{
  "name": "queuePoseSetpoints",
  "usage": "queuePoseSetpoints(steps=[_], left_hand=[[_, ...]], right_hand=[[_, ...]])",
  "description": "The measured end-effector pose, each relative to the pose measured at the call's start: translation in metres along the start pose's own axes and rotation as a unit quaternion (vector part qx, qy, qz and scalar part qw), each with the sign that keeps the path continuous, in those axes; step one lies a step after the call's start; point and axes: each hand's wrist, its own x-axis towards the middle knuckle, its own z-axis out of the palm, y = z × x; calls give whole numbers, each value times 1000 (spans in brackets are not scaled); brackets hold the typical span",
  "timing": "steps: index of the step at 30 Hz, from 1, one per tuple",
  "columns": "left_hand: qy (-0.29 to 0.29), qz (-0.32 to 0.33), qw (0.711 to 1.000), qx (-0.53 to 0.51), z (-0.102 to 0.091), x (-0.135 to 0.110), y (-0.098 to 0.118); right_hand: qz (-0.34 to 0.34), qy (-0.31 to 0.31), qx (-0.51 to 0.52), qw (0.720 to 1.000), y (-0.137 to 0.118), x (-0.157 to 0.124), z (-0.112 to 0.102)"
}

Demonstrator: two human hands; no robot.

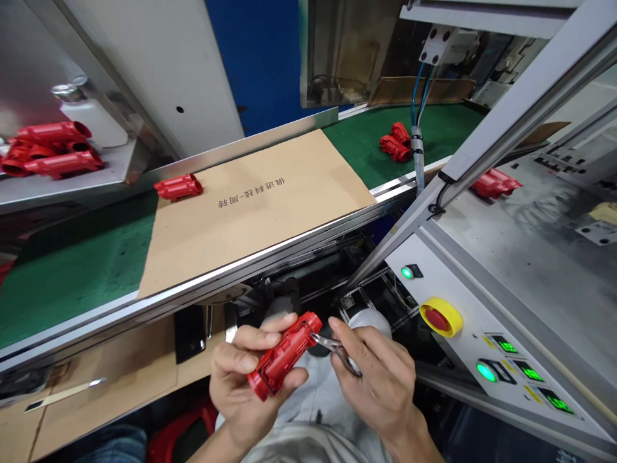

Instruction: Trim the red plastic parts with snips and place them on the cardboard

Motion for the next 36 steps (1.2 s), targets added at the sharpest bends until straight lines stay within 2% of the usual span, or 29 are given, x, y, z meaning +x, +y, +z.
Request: queuePoseSetpoints(steps=[8,14,17,21,25,30,36], left_hand=[[3,-36,999,-30,2,-5,-1],[-8,-57,998,-40,0,-9,3],[-17,-57,998,-34,1,-9,4],[16,-63,997,-38,3,-6,4],[6,-59,998,-30,3,-4,7],[-27,-34,999,-14,5,-4,11],[-55,-13,998,13,9,-3,14]], right_hand=[[-33,34,9,999,7,-1,1],[-32,41,41,998,9,-6,0],[-18,38,92,995,9,-13,-3],[26,60,150,987,7,-17,-12],[68,11,105,992,6,-8,-23],[57,-28,54,997,3,-4,-26],[22,-35,36,998,5,-4,-33]])
